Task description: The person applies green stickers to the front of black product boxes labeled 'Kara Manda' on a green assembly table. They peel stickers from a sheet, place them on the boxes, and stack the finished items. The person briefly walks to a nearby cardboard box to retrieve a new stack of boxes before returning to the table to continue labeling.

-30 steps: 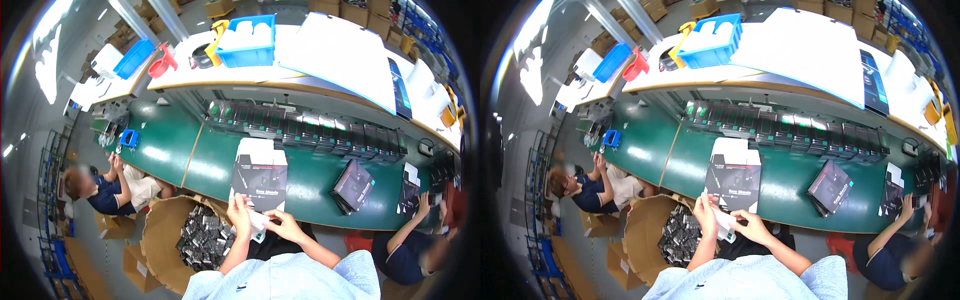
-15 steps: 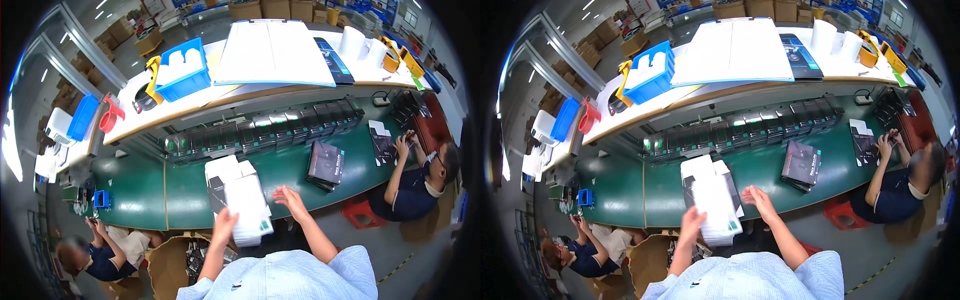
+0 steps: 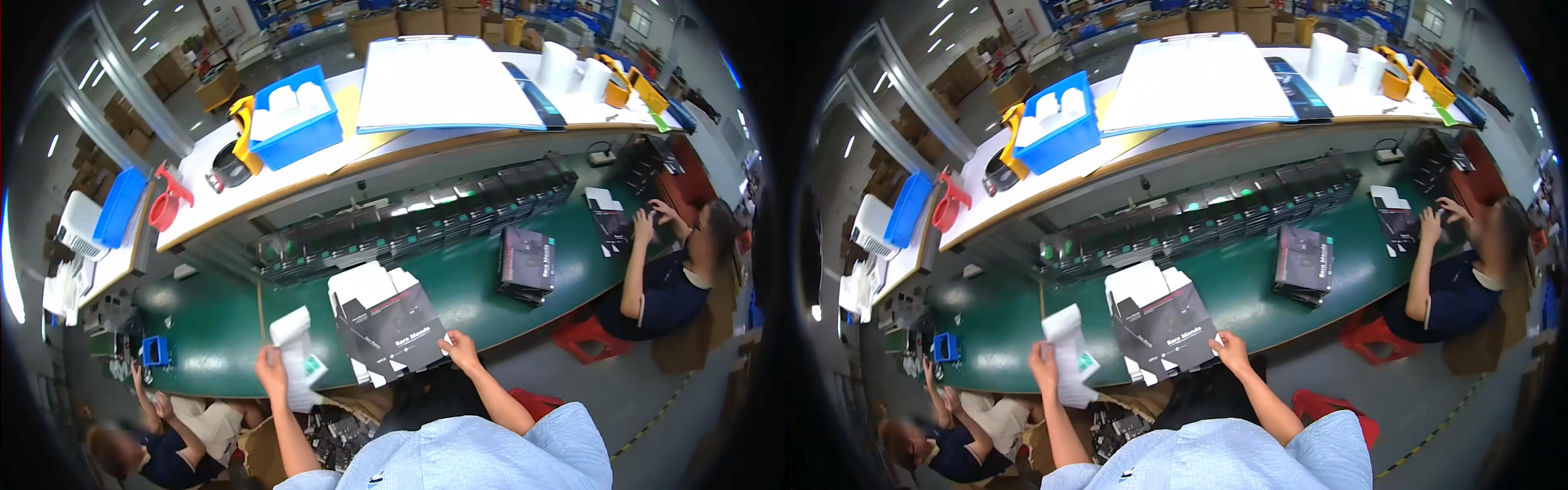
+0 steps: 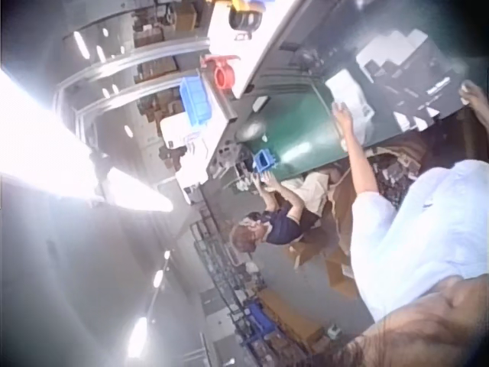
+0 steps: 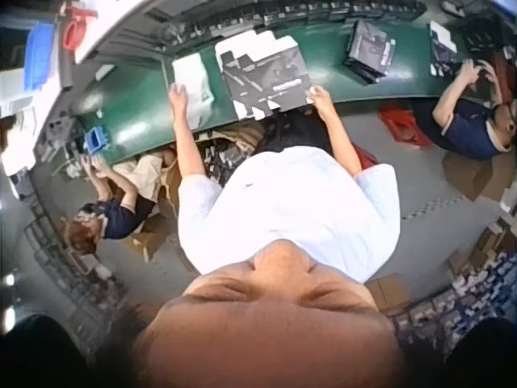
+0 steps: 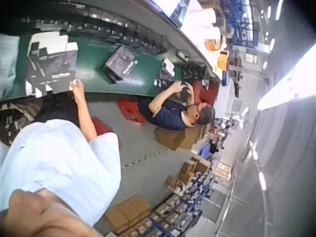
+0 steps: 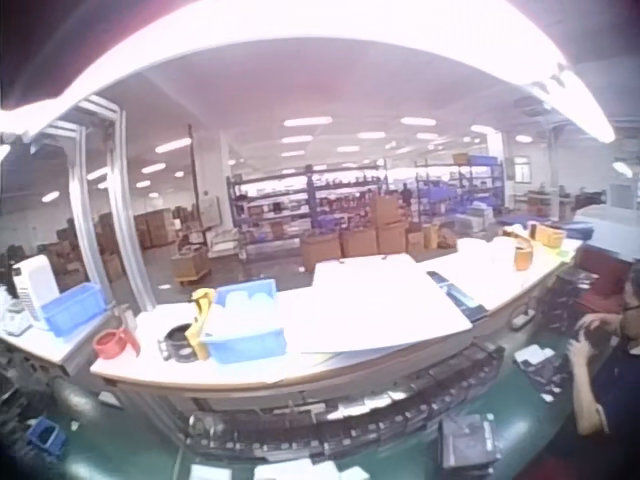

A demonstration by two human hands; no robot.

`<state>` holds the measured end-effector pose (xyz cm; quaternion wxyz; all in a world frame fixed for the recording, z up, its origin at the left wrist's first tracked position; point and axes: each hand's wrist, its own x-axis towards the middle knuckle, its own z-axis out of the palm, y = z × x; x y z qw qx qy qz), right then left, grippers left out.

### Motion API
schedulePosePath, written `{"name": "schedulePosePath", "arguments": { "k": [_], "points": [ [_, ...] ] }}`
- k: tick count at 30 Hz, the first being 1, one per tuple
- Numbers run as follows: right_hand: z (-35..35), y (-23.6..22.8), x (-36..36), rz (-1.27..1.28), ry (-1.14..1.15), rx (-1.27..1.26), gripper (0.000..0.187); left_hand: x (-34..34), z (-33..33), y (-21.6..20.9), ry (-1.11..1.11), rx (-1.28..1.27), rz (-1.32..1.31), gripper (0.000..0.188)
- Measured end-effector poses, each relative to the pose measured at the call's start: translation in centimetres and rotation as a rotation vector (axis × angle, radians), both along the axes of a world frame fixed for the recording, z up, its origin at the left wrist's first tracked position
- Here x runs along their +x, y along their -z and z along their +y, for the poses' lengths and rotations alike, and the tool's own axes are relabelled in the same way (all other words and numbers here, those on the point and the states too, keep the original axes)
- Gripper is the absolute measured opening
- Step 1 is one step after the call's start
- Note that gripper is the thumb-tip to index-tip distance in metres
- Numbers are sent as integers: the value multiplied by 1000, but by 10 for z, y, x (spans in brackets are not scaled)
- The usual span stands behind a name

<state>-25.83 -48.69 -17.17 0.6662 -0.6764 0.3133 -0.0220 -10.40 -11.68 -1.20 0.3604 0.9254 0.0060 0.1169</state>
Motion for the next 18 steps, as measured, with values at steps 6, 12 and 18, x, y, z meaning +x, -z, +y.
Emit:
{"name": "schedulePosePath", "arguments": {
  "k": [6,12,18],
  "points": [
    [-30,-18,-32,-20,139,414,22,79,6,106,-23,-244,111,22],
    [-43,-77,-60,-45,103,493,26,96,27,212,-140,79,162,25],
    [-10,-57,-40,-75,-31,437,32,35,-6,100,-53,-449,89,25]
  ]
}}
